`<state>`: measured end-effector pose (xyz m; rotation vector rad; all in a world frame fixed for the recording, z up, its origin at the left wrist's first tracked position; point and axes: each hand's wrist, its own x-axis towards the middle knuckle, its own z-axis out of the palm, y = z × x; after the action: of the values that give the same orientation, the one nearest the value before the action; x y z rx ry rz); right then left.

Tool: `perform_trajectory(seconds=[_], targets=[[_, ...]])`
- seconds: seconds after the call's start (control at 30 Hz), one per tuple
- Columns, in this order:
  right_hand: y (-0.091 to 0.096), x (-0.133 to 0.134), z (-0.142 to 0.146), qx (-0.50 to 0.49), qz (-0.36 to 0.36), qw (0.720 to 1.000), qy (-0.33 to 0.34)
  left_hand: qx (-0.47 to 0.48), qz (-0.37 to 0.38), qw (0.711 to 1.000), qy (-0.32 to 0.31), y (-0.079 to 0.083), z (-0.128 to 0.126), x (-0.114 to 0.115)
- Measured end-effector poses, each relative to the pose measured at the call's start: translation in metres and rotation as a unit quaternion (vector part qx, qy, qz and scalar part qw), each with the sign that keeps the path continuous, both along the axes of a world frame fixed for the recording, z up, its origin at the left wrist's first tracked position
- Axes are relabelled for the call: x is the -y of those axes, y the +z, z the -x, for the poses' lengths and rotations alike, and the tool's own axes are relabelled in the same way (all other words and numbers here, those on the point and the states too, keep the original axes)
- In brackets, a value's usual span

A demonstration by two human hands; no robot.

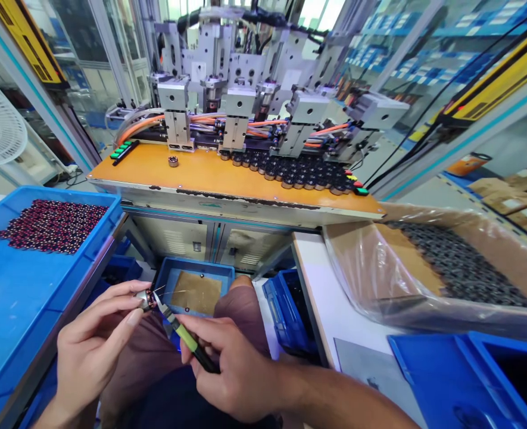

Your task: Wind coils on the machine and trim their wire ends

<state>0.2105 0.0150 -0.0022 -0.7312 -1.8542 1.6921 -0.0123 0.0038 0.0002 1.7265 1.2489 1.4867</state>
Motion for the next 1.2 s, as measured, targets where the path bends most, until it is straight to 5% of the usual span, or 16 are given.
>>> perform_trajectory(seconds=[0.17,0.37,0.63,1.2], targets=[[0.0041,0.0015,-0.0064,-0.037,0.065,0.995,0.067,-0.014,-0.014,1.000,-0.011,0.0000,0.0025,-0.0021],[0.0070,0.0030,-0.0009,0.012,0.033,0.999,-0.027,-0.020,-0.016,0.999,-0.034,-0.0007,0.0012,-0.0027],[0.0030,0.0075,-0.0057,-0.089,0.048,0.995,0.008,-0.021,-0.026,0.999,-0.011,-0.0008,0.0023,-0.0014],[0.0098,0.0033,-0.0056,-0.081,0.068,0.994,0.015,-0.031,-0.033,0.999,-0.030,0.0022,0.0021,0.0013]])
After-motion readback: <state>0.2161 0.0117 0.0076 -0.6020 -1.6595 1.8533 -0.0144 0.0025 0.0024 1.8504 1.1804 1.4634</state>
